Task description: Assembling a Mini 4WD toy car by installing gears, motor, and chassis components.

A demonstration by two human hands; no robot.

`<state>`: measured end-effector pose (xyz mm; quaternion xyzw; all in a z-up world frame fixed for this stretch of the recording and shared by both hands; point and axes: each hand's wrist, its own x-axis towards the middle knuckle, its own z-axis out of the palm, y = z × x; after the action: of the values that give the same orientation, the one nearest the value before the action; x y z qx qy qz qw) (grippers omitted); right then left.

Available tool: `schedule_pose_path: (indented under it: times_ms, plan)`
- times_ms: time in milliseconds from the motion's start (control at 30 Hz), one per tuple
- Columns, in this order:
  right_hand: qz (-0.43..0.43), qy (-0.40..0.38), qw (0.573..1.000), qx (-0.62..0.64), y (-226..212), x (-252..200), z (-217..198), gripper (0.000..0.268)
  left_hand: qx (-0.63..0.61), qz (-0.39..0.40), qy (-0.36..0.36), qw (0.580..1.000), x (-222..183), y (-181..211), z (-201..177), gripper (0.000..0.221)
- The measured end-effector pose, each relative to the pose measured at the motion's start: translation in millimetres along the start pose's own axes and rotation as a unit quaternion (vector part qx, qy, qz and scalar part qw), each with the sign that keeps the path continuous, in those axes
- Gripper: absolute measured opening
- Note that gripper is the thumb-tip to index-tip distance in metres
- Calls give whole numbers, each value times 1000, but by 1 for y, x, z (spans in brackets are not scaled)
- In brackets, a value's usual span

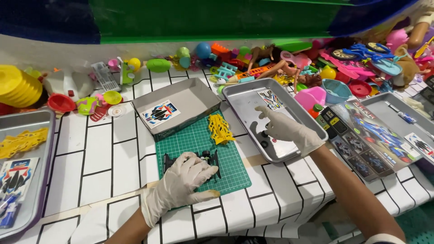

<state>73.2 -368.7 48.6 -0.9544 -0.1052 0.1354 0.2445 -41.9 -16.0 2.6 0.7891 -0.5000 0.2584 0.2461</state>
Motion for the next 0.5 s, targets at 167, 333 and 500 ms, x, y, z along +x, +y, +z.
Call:
schedule_pose_path:
  times_ms: [167,333,500]
  plan:
    - [54,45,994,87,41,16,-5,42,3,-2,-9,1000,-2,-1,0,62]
    - [-26,82,993,-82,50,21,2,32,-5,7,-17,1000,-3,-2,2,62]
    - [-6,122,992,34,41,6,-1,34,3,-5,-31,1000,-4,-3,1,62]
